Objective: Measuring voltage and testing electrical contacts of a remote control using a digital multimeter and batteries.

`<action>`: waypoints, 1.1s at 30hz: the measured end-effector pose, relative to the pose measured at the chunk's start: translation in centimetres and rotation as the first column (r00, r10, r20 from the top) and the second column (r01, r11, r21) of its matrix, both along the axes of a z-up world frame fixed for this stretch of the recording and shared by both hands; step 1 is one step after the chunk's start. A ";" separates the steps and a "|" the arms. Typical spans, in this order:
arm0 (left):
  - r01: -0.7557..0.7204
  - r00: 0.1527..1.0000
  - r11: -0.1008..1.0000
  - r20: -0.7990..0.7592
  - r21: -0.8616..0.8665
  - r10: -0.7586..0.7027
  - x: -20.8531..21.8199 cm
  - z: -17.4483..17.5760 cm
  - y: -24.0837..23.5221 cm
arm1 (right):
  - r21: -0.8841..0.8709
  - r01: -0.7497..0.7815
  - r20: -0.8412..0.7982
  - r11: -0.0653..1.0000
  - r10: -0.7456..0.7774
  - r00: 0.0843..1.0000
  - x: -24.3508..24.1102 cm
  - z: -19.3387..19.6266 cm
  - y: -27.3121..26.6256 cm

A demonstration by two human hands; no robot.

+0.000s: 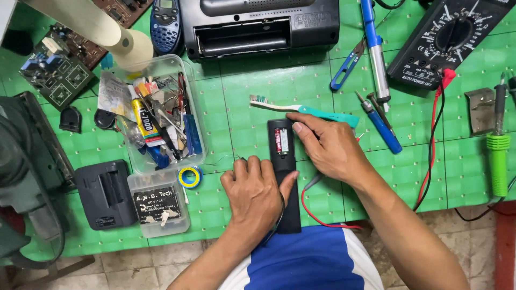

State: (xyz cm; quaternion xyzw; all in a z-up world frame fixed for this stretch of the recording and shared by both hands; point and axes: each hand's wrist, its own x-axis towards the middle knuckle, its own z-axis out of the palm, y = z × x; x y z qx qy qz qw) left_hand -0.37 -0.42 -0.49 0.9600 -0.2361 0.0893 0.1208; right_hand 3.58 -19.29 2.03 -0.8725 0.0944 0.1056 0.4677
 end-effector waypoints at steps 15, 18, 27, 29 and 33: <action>-0.018 0.990 0.997 -0.141 0.078 0.029 -1.8 0.7 -1.0 | -0.132 -0.050 0.051 0.990 0.058 0.997 -0.3 -0.9 0.1; -0.029 0.986 0.999 -0.161 0.045 0.036 -1.1 2.0 -0.9 | -0.142 -0.053 0.068 0.988 0.064 0.996 -0.1 -1.3 0.0; -0.035 0.971 0.999 -0.238 0.006 0.035 0.4 4.9 -0.9 | -0.192 -0.060 0.074 0.980 0.075 0.994 0.4 -1.3 0.4; -0.042 0.965 0.999 -0.258 0.001 0.041 0.4 4.9 -1.1 | -0.198 -0.061 0.082 0.978 0.078 0.994 0.5 -1.6 0.4; -0.037 0.952 0.999 -0.305 0.017 0.040 0.6 5.4 -1.4 | -0.193 -0.052 0.090 0.980 0.070 0.994 0.6 -2.2 0.2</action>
